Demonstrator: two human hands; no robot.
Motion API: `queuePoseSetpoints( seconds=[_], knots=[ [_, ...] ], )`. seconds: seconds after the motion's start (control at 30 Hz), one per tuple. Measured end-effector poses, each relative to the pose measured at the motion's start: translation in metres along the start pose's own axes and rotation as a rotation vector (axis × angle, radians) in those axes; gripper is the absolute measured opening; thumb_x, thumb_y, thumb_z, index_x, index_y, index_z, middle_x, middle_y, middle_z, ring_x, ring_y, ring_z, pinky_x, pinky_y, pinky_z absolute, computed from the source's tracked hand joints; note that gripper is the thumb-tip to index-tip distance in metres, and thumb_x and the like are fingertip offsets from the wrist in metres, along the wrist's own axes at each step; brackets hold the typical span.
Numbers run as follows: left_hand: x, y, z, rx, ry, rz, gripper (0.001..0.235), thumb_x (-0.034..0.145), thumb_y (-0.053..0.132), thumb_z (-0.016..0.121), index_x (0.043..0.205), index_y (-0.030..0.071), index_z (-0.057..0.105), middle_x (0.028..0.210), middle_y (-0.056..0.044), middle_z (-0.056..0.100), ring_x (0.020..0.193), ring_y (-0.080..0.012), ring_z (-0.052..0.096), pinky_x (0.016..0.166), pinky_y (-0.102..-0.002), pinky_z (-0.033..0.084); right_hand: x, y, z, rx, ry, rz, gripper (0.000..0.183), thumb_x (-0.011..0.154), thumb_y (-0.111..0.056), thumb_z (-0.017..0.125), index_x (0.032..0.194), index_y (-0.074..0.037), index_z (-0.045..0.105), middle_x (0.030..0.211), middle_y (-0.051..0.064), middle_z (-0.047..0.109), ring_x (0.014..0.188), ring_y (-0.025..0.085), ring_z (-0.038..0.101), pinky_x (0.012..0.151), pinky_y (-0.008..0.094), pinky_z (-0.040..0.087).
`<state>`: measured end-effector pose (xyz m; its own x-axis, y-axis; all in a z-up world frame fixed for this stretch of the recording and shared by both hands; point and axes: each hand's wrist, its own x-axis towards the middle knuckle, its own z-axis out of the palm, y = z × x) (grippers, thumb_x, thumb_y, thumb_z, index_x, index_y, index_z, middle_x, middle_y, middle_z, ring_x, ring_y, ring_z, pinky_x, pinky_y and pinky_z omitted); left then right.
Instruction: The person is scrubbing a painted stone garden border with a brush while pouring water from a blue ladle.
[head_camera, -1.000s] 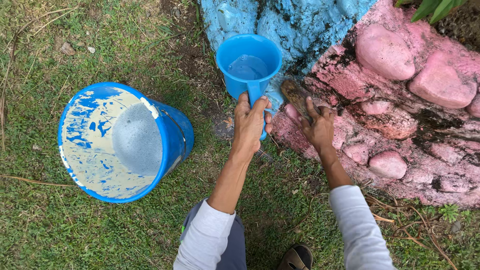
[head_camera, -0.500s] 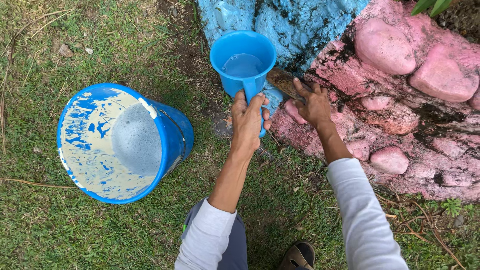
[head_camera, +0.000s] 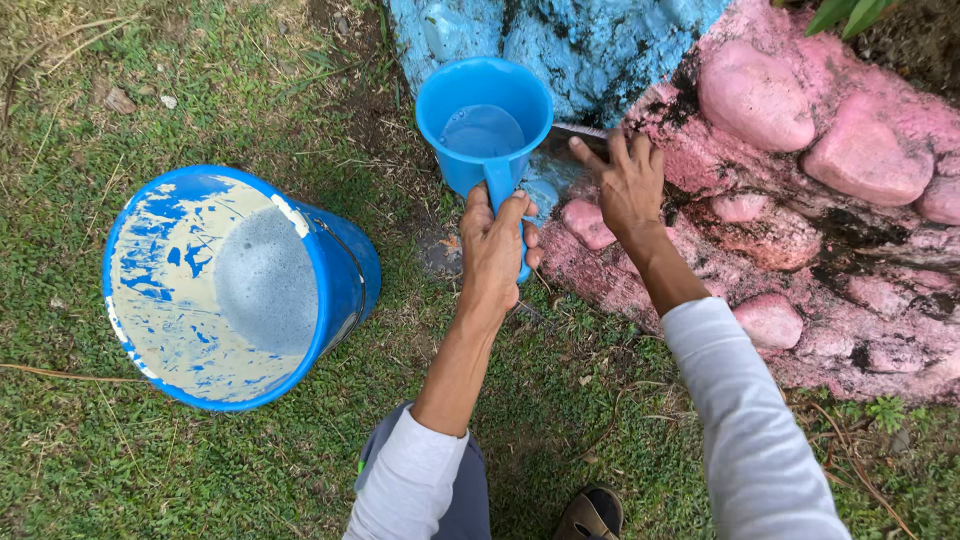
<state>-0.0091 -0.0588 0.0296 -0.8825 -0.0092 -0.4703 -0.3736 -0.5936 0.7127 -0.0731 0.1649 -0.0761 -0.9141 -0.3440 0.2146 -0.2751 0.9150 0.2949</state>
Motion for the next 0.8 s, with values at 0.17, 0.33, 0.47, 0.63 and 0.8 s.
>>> queuePoseSetpoints(
  seconds=[0.17,0.33,0.47,0.63,0.8],
  knots=[
    [-0.008,-0.001,-0.004,0.012,0.015,-0.027,0.013,0.096,0.009,0.057,0.105,0.005,0.048,0.088,-0.006,0.056,0.054,-0.0085,0.052,0.036,-0.025,0.042,0.016,0.015,-0.021,0.030,0.075,0.003,0.057,0.099,-0.008,0.065,0.148,-0.037,0.062,0.136,0.011,0.055,0.108,0.030,0.048,0.088,0.043,0.041],
    [-0.006,0.006,-0.011,0.008,0.015,0.004,0.014,0.096,0.010,0.056,0.107,0.006,0.048,0.087,-0.006,0.056,0.054,-0.0084,0.051,0.036,-0.025,0.042,-0.002,-0.017,0.021,0.194,-0.019,0.170,0.073,0.088,-0.022,0.076,0.156,-0.035,0.055,0.125,0.016,0.054,0.101,0.035,0.048,0.081,0.046,0.041],
    [-0.010,0.003,-0.016,-0.012,0.020,0.015,0.015,0.097,0.011,0.056,0.109,0.006,0.048,0.087,-0.006,0.056,0.054,-0.0087,0.052,0.036,-0.025,0.042,-0.028,-0.022,0.050,0.204,-0.050,0.157,0.080,0.085,-0.024,0.076,0.159,-0.034,0.048,0.133,0.024,0.051,0.104,0.036,0.047,0.081,0.044,0.043],
    [-0.004,0.010,-0.015,-0.011,0.020,0.032,0.014,0.098,0.012,0.056,0.109,0.006,0.049,0.086,-0.005,0.056,0.053,-0.0087,0.052,0.036,-0.025,0.043,-0.026,-0.022,0.053,0.286,-0.294,0.208,0.065,0.098,-0.029,0.071,0.157,-0.038,0.046,0.120,0.019,0.053,0.100,0.035,0.046,0.079,0.046,0.044],
    [-0.009,0.006,-0.017,0.021,-0.014,0.032,0.014,0.100,0.016,0.055,0.108,0.006,0.050,0.084,-0.005,0.057,0.054,-0.0080,0.052,0.036,-0.024,0.043,-0.019,-0.033,0.053,0.263,-0.143,0.232,0.072,0.093,-0.029,0.074,0.159,-0.039,0.047,0.125,0.013,0.055,0.103,0.032,0.046,0.084,0.043,0.043]
  ],
)
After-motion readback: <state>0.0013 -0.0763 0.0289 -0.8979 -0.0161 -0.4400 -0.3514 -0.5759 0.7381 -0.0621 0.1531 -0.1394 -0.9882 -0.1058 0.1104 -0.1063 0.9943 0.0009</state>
